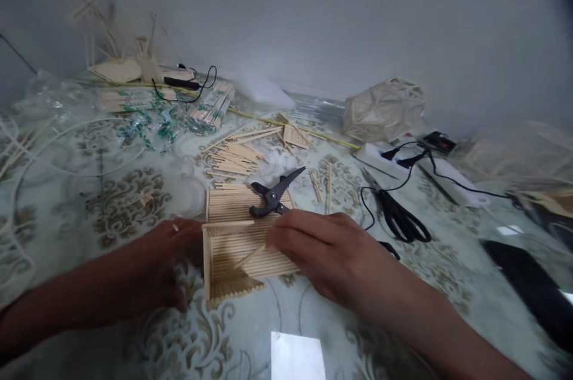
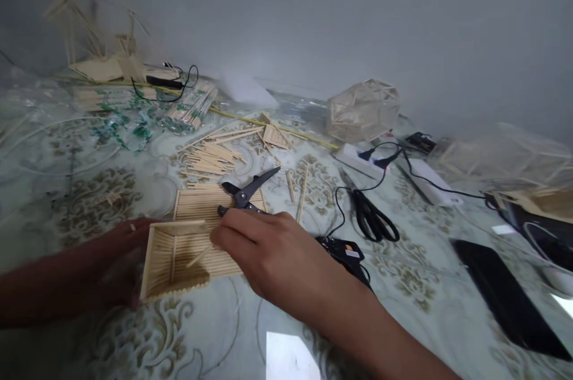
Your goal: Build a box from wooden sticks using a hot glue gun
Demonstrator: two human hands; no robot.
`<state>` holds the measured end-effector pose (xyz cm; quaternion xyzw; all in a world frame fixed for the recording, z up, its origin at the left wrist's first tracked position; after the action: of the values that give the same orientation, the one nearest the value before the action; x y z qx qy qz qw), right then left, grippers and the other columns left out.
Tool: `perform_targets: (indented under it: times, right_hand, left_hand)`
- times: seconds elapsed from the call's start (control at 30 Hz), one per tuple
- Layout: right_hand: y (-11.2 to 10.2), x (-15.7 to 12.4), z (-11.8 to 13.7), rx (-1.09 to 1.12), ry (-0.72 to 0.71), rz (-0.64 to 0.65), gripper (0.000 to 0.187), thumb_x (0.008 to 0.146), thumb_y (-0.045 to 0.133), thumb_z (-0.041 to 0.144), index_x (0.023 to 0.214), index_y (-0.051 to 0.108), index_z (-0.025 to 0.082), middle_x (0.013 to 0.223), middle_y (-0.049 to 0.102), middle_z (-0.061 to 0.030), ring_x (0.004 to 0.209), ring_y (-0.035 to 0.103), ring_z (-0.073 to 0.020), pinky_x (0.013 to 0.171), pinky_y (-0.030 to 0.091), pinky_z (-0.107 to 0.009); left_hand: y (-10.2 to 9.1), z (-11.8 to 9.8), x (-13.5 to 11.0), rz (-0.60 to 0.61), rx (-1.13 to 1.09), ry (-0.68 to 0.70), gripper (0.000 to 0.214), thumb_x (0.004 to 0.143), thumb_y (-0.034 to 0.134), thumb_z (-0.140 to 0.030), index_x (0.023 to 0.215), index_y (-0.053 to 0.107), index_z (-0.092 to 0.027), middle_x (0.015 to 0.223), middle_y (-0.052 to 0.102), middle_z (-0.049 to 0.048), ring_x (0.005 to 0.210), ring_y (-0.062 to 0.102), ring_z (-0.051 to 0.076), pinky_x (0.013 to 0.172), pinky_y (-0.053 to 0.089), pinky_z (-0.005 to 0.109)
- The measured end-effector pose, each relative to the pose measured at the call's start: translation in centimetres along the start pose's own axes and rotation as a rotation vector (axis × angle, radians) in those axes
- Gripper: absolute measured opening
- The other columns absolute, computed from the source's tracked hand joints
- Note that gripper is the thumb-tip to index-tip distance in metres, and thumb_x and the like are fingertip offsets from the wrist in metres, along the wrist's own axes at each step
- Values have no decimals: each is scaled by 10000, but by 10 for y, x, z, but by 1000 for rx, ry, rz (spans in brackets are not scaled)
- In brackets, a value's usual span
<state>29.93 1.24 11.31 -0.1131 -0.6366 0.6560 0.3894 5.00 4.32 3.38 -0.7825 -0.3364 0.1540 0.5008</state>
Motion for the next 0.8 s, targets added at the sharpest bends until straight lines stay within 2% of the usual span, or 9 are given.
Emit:
perform_targets:
  times: [0.07,0.13,0.2,0.33,0.5,0.6,0.67,0.73,0.8]
  right_hand:
    - [-1,2,0,29,14,-4,328,1120,429,80,1080,738,185,988,791,-46,802,757,-153,661,542,-279]
    - [-2,4,2,47,4,-24,259,1117,489,112,1080,736,180,1000,782,-44,785,744,-154,640,526,-282]
    - [-2,7,4,55,-18,-64,225,1117,516,140,1078,737,161,983,766,-52,751,719,-156,613,514,-285]
    - [-4,8,11,96,-12,-152,234,1125,510,163,1036,727,158,952,746,-56,754,699,-157,606,513,-273]
    - [-9,-1,5,236,49,-192,221,1141,542,209,1039,736,180,972,779,-53,825,749,-160,715,593,-267]
    - [4,-12,-35,280,192,-85,255,1130,613,372,1280,740,210,1249,809,-113,1139,784,-235,1019,629,-382]
    - [26,-24,-74,116,328,90,681,1011,756,543,1583,580,217,1639,594,-206,1531,563,-370,1275,457,-582]
    - [47,-33,-108,76,380,181,969,827,918,591,1623,552,177,1708,481,-285,1621,402,-507,1295,306,-775]
    - [62,-38,-130,59,389,219,993,816,916,587,1641,534,188,1699,479,-288,1613,411,-508,1295,245,-811]
  left_hand:
    - [-35,-5,3,-75,-22,-16,506,1005,554,-130,1447,675,-346,1439,751,-8,1265,746,176,1083,609,327]
    - [-69,-21,12,-247,-11,-17,338,1067,533,-193,1173,816,-344,1212,792,-36,1049,775,128,943,609,240]
    - [-83,-47,28,-316,-15,54,273,1081,601,-304,987,856,-336,1025,799,-41,841,760,110,779,590,211]
    - [-65,-80,61,-233,-56,137,208,1007,727,-196,875,864,-282,904,823,-38,710,739,106,684,554,215]
    - [-46,-78,71,-167,-72,66,183,907,791,-116,886,880,-275,866,851,-42,727,758,122,711,549,231]
    - [-44,-74,71,-96,-81,-12,171,884,772,-126,868,880,-257,811,848,-44,599,689,90,646,498,225]
    - [-46,-72,71,-70,-87,-48,164,878,752,-137,852,876,-242,734,819,-49,534,625,70,598,450,215]
    - [-49,-73,70,-70,-90,-52,160,873,741,-148,838,870,-236,676,787,-58,506,578,59,581,420,205]
    - [-51,-75,69,-73,-97,-44,161,867,732,-151,814,859,-233,660,778,-66,481,526,50,572,400,198]
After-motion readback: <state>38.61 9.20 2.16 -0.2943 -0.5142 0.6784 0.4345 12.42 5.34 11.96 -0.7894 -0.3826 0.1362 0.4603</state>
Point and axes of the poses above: each hand's wrist, its own x-axis towards the middle knuckle, its own y-axis out of the palm, z = x × y, the point moved 6 cm from there along x, towards the middle knuckle
